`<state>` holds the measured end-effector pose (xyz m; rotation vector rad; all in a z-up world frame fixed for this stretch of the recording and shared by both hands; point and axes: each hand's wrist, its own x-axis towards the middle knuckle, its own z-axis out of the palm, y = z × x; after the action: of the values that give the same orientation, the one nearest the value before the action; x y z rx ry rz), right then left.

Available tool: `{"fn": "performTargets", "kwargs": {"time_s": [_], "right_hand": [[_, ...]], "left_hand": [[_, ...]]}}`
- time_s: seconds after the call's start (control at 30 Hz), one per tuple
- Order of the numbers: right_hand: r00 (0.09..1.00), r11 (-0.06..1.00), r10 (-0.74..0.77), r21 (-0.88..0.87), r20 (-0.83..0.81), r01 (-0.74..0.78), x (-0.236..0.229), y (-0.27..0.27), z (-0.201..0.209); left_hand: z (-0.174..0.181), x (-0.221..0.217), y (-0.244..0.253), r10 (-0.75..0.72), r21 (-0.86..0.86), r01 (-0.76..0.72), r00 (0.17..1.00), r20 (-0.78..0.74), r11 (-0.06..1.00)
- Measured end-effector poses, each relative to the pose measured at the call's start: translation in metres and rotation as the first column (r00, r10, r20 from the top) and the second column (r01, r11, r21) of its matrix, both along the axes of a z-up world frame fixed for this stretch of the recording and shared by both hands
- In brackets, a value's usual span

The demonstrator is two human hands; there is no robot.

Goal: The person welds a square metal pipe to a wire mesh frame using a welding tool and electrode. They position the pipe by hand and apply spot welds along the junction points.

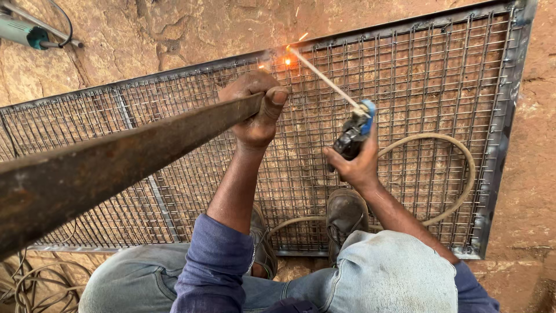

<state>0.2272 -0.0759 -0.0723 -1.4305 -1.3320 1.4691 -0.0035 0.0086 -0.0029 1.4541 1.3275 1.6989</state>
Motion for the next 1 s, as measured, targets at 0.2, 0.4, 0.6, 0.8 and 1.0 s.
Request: {"fn": "performTargets", "kwargs": {"time_s": [0.2,0.4,0.6,0.8,1.0], "right_hand": [[0.977,0.984,-0.15,-0.122,-0.152,0.132,0.022,-0.009,-0.009],[0.6,0.865,-0.492,-0.432,-0.631,0.255,0.056,-0.012,-0.003],[0.628,0.816,-0.535,-0.538,-0.566,0.211,0.094,-0.04,0.015],[0.837,0.88,-0.391,-0.42,-0.382,0.22,0.114,-0.069,0.014],[0.942,0.912,-0.288,-0.347,-0.17,0.217,0.118,-0.073,0.029]], "left_hand": [[-0.003,-0.003,-0.006,0.005,-0.045,-0.007,1.0,-0.026,0.999],[-0.012,-0.004,-0.01,0.002,-0.08,0.004,0.997,0.074,0.997],[-0.001,-0.001,-0.008,-0.027,-0.079,0.039,0.988,0.15,0.996],[0.04,0.003,-0.011,-0.027,-0.094,0.037,0.995,0.099,0.995],[0.056,-0.004,-0.005,0.002,-0.088,0.008,0.993,0.12,0.996]]}}
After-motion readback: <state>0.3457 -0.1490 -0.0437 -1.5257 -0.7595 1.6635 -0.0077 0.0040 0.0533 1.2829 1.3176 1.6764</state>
